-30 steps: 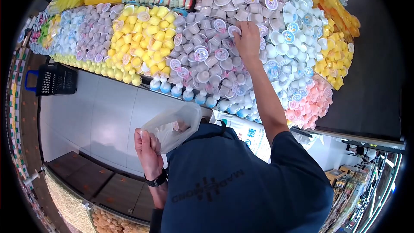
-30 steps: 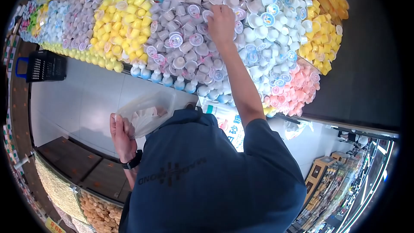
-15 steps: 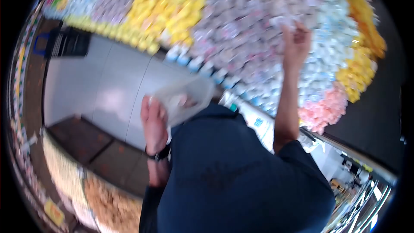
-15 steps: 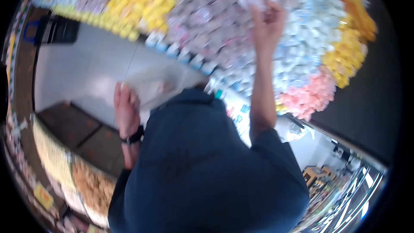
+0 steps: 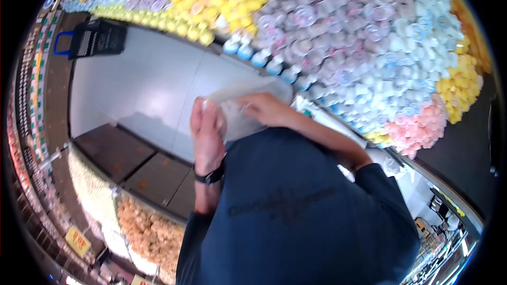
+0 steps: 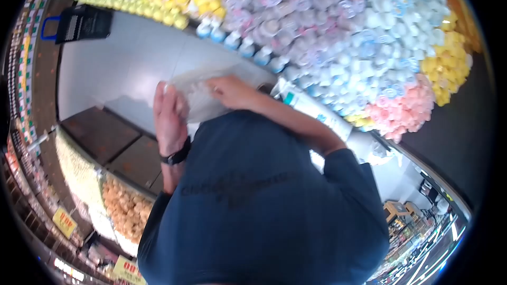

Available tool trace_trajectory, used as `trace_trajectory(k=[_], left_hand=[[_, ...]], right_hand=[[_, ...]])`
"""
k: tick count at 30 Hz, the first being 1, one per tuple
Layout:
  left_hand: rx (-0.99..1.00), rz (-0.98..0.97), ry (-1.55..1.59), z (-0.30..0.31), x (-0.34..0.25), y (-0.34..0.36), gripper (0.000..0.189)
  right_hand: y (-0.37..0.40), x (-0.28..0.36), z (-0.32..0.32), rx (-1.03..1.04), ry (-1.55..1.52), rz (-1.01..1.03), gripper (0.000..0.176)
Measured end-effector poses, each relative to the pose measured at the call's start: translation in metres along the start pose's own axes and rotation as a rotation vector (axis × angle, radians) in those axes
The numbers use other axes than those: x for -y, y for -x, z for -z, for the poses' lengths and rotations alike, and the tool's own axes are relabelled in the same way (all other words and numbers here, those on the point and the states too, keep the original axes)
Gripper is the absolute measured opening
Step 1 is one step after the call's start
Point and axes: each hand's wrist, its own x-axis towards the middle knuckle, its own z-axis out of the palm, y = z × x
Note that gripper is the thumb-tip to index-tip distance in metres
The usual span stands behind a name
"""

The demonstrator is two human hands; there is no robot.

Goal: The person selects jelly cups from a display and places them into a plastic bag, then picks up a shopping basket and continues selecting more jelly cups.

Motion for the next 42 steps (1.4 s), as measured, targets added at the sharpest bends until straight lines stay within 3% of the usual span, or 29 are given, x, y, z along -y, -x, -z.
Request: trace_trajectory(k=[2,5,8,10,11,12,16,19,25,32,37,42], left_hand=[[-0.025,-0.010,-0.003,0.003,0.002,-0.001,0.014],[-0.018,-0.013,0.018,0.003,0.002,0.000,0.016],[0.077,-0.072,0.096,0.013,0.006,-0.003,0.017],[0.073,-0.080,0.108,0.014,0.005,-0.005,0.018],[0.066,-0.086,0.112,0.015,0.004,-0.005,0.019],[0.070,-0.087,0.117,0.017,0.004,-0.006,0.019],[0.063,-0.072,0.123,0.018,0.002,-0.008,0.021],[0.021,-0.063,0.115,0.018,0.005,-0.010,0.020],[0.014,-0.062,0.123,0.023,0.003,-0.012,0.019],[0.025,-0.060,0.160,0.021,0.009,-0.014,0.018],[0.031,-0.062,0.139,0.016,0.010,-0.015,0.018],[0.066,-0.047,0.116,0.009,0.007,-0.015,0.018]], right_hand=[[0.003,-0.008,0.005,0.055,0.157,0.125,0.023],[0.017,0.025,0.039,0.151,0.075,0.084,0.027],[0.027,0.047,0.074,0.102,0.082,0.146,0.027],[0.034,0.060,0.112,-0.039,0.169,0.109,0.026],[0.033,0.061,0.134,-0.191,0.328,0.225,0.025],[0.033,0.065,0.155,-0.333,0.153,0.085,0.024],[0.014,0.068,0.241,-1.138,0.467,0.158,0.019],[-0.005,0.047,0.283,-1.303,0.546,0.248,0.024],[-0.033,0.020,0.297,-1.278,0.941,0.173,0.022],[-0.035,0.016,0.289,-1.273,0.825,0.102,0.019],[-0.031,0.013,0.290,-1.242,0.844,0.253,0.022],[-0.022,0.021,0.299,-1.180,0.780,0.207,0.018]])
